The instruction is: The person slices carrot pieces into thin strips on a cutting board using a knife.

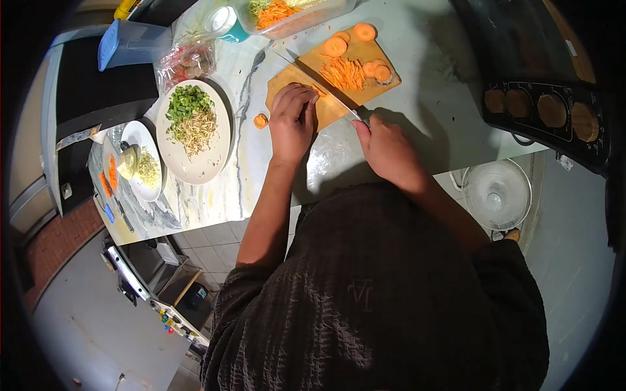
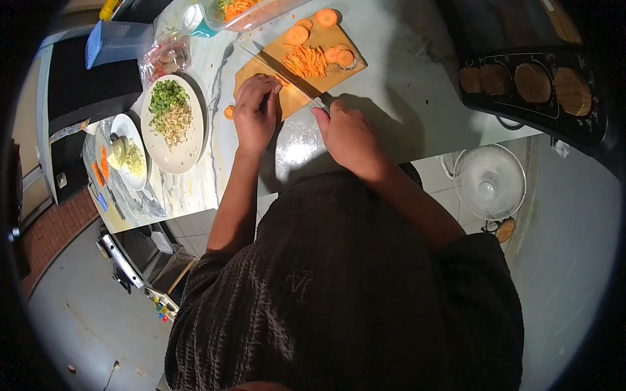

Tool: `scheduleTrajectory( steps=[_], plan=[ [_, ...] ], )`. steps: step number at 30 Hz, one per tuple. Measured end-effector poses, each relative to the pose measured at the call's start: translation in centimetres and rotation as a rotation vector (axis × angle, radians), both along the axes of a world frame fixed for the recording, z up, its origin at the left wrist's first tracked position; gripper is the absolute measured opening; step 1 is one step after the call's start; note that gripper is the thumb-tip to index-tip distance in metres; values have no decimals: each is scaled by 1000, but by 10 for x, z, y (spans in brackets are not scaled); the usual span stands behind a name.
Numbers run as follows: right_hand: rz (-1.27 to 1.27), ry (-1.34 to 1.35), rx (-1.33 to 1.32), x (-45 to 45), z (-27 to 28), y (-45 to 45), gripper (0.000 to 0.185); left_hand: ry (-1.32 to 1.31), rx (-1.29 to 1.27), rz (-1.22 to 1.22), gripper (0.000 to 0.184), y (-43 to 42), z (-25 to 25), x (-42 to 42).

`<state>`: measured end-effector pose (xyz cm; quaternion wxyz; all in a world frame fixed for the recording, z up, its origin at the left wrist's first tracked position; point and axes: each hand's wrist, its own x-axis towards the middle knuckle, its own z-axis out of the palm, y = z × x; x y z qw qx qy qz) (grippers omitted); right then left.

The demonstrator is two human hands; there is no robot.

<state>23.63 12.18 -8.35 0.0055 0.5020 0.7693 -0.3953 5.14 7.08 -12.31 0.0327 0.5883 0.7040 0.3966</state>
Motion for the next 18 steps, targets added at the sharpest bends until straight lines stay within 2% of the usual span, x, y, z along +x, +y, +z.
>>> scheduleTrajectory(
  steps=[18],
  plan=[
    [25,35,-71,3,5,14,46,-3,6,22,8,9,2,7]
  ],
)
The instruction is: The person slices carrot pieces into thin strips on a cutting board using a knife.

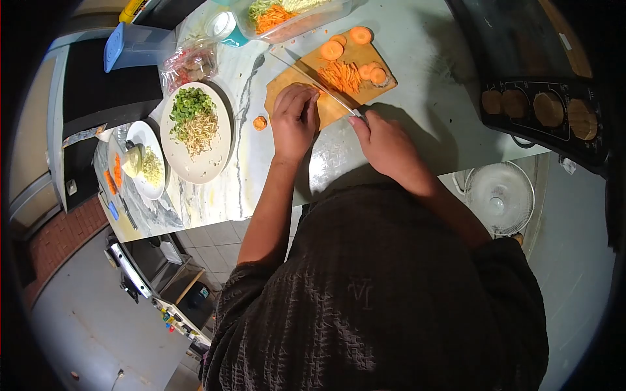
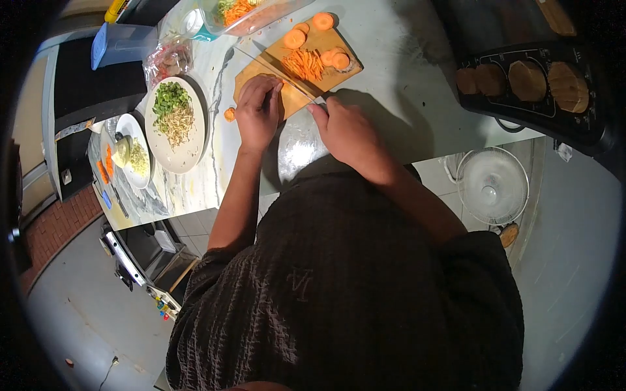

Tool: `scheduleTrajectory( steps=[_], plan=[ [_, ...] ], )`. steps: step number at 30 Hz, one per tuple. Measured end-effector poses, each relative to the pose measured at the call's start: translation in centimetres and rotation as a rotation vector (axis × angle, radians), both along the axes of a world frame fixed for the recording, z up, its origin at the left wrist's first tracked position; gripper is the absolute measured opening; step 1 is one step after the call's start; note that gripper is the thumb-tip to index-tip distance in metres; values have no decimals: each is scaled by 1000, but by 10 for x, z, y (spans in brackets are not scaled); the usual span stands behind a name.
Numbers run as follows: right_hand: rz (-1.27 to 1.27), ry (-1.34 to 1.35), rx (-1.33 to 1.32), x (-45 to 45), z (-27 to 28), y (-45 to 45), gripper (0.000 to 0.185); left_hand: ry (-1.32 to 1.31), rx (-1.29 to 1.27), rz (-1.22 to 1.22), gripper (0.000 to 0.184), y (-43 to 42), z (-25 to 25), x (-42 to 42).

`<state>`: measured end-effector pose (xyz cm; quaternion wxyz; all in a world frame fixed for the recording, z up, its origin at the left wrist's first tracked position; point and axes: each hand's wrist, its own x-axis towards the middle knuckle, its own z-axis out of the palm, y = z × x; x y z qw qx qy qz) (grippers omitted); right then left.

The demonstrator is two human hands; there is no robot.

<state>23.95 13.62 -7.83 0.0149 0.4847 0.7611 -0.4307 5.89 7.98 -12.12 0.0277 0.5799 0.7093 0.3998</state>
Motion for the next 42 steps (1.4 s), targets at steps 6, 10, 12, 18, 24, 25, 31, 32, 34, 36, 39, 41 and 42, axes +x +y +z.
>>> scheduleTrajectory(
  steps=[6,10,12,18,24,25,31,32,34,36,39,41,42],
  plan=[
    [34,15,-3,-2,3,5,46,39,6,2,10,0,0,1],
    [30,28,46,-3,-1,3,44,29,4,13,10,0,1,2],
    [35,9,69,-3,0,3,43,13,5,11,11,0,1,2],
    [63,-7,74,-4,-1,5,42,18,-8,18,11,0,2,2],
    [75,-23,68,-7,0,7,42,37,-9,16,11,0,1,1],
    [76,-23,67,-8,0,8,42,37,-10,17,11,1,1,1],
    [90,-70,-50,-13,6,12,43,25,-21,14,12,1,4,2],
    [104,-84,-33,-13,5,13,43,35,-21,14,12,1,3,2],
    [116,-96,-17,-14,4,14,43,45,-21,10,12,1,3,1],
    [133,-123,-18,-15,4,15,44,63,-31,15,13,0,2,1],
    [134,-141,-44,-16,6,17,45,66,-33,32,13,0,2,2],
    [132,-135,-55,-17,7,17,46,68,-21,33,14,1,2,3],
    [124,-132,-67,-18,6,17,46,67,-9,29,14,1,1,3]
  ],
)
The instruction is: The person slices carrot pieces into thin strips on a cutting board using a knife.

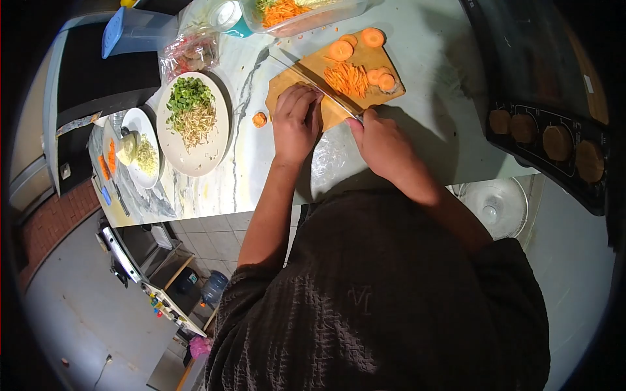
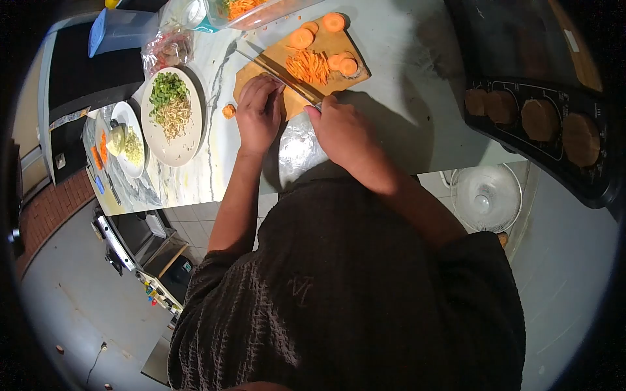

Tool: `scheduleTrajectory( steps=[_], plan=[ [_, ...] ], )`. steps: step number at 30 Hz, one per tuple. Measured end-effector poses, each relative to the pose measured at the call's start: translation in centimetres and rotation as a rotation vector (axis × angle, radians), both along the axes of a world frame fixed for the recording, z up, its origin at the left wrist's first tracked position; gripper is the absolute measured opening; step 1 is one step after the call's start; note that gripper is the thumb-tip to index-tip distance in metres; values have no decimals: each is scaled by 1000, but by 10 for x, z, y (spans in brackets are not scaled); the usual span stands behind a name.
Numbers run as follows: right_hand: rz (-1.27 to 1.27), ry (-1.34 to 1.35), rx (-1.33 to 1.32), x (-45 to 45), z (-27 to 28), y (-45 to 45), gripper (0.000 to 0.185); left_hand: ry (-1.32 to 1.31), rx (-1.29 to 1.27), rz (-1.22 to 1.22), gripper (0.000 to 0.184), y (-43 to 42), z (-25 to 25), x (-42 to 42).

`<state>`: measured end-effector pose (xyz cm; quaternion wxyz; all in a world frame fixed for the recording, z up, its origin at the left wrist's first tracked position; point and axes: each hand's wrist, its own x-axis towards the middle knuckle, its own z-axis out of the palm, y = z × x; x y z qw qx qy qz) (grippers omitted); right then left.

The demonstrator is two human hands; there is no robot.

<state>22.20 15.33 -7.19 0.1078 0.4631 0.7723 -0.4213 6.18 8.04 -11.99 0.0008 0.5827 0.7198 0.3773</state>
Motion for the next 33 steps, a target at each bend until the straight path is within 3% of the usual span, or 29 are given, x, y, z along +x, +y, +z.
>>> scheduleTrajectory(
  steps=[13,22,33],
  plan=[
    [22,114,131,-12,-19,1,42,-4,18,-1,16,-4,-4,-2],
    [5,-12,173,27,-5,-3,41,-7,17,19,12,-2,-4,-1],
    [-9,189,209,26,-16,-3,43,-35,-4,12,11,-2,2,0]
  ],
)
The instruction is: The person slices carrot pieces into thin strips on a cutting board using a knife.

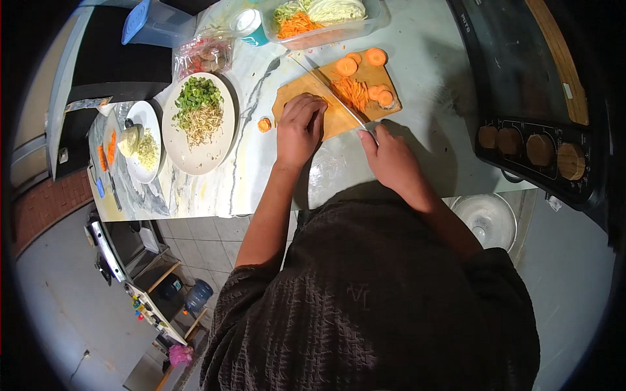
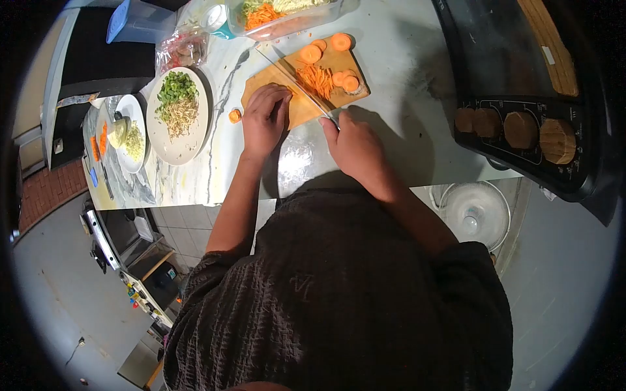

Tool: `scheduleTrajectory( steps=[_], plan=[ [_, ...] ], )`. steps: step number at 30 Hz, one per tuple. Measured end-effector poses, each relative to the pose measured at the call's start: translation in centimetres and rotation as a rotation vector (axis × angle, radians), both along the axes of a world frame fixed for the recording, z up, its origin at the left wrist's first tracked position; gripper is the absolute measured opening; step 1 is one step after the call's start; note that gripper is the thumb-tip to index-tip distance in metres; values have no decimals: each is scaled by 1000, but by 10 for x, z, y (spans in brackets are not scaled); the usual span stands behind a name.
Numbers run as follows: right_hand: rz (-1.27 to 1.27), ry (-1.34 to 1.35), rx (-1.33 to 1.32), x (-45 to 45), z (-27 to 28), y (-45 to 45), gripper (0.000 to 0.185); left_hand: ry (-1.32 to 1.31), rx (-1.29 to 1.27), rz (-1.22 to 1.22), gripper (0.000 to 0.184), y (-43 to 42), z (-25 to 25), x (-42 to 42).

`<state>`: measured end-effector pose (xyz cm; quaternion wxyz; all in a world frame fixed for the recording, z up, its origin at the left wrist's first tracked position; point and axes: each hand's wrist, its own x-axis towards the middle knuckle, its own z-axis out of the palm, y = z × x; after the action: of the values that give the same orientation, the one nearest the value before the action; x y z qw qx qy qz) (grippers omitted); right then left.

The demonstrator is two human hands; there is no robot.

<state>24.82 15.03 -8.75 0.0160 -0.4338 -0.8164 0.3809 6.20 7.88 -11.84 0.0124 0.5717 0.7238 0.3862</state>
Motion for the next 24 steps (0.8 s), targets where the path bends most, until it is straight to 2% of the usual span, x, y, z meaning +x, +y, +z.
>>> scheduleTrajectory(
  steps=[9,24],
  plan=[
    [32,-51,-37,-10,5,-3,49,15,26,-1,12,0,-2,0],
    [21,-18,-29,-16,2,-7,47,34,32,10,14,1,-2,1]
  ],
)
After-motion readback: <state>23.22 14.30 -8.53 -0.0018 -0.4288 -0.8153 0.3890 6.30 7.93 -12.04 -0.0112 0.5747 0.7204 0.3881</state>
